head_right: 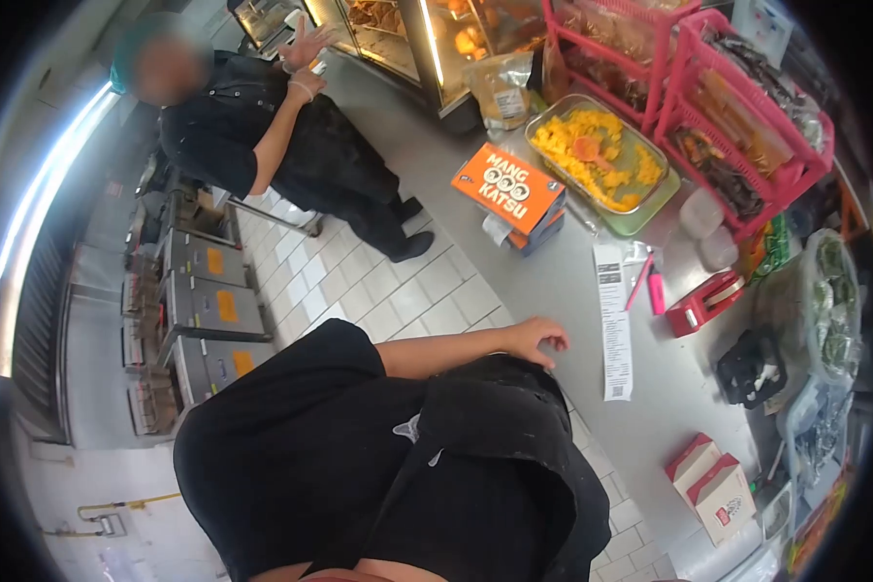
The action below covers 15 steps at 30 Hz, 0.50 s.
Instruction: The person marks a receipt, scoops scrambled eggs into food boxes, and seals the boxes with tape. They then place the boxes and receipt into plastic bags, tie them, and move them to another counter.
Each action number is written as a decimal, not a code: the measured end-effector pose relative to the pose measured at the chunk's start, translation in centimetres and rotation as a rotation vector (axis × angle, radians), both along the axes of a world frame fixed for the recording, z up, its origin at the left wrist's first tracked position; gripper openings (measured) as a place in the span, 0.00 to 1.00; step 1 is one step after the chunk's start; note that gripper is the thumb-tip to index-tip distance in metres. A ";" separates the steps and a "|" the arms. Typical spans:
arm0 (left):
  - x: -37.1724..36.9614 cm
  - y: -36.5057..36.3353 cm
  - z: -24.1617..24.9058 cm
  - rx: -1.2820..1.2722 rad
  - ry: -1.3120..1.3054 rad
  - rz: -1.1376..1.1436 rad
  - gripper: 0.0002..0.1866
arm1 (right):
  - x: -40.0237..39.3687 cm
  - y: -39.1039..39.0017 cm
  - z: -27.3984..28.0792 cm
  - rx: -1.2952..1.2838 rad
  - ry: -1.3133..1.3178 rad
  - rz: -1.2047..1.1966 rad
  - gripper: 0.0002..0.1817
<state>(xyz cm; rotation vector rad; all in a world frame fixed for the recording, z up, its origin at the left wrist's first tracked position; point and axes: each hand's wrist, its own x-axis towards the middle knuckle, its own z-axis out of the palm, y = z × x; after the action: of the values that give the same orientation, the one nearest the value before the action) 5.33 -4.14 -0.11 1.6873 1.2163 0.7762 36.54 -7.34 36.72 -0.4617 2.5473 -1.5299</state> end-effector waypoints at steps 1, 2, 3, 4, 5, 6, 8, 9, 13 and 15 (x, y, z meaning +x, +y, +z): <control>-0.1 -0.1 0.1 0.020 -0.010 -0.009 0.24 | -0.8 -0.1 -0.3 0.007 -0.005 -0.020 0.13; -0.2 -0.1 0.2 -0.032 -0.014 -0.024 0.24 | -1.4 -0.3 -0.5 0.009 -0.009 -0.038 0.13; -0.3 0.3 0.1 -0.083 -0.013 -0.039 0.25 | -2.1 -0.3 -0.7 0.017 -0.014 -0.059 0.13; -0.3 0.8 -0.2 -0.065 -0.010 -0.049 0.25 | -2.7 -0.4 -0.8 0.026 -0.018 -0.075 0.13; -0.5 1.0 -0.5 -0.072 -0.056 -0.078 0.25 | -3.2 -0.3 -1.0 0.030 -0.022 -0.093 0.13; -0.9 0.7 -0.8 -0.084 -0.097 -0.101 0.26 | -3.2 -0.2 -1.0 0.033 -0.013 -0.099 0.13; -0.9 0.9 -2.2 -0.068 -0.180 -0.145 0.26 | -4.1 -0.3 -0.9 0.053 -0.041 -0.136 0.14; -0.9 1.0 -2.6 -0.072 -0.161 -0.159 0.26 | -4.4 -0.4 -0.8 0.063 -0.053 -0.146 0.14; -1.3 1.1 -1.4 -0.085 -0.077 -0.183 0.27 | -5.2 0.0 -0.3 0.103 -0.099 -0.172 0.14; -1.3 1.3 -1.9 -0.083 -0.097 -0.196 0.27 | -5.7 0.0 -0.1 0.117 -0.113 -0.188 0.14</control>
<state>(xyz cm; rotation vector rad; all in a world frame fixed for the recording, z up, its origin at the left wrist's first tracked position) 4.04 -2.86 -2.02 1.6521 0.9861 0.6703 30.89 -7.37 36.65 -0.1214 2.6356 -1.4073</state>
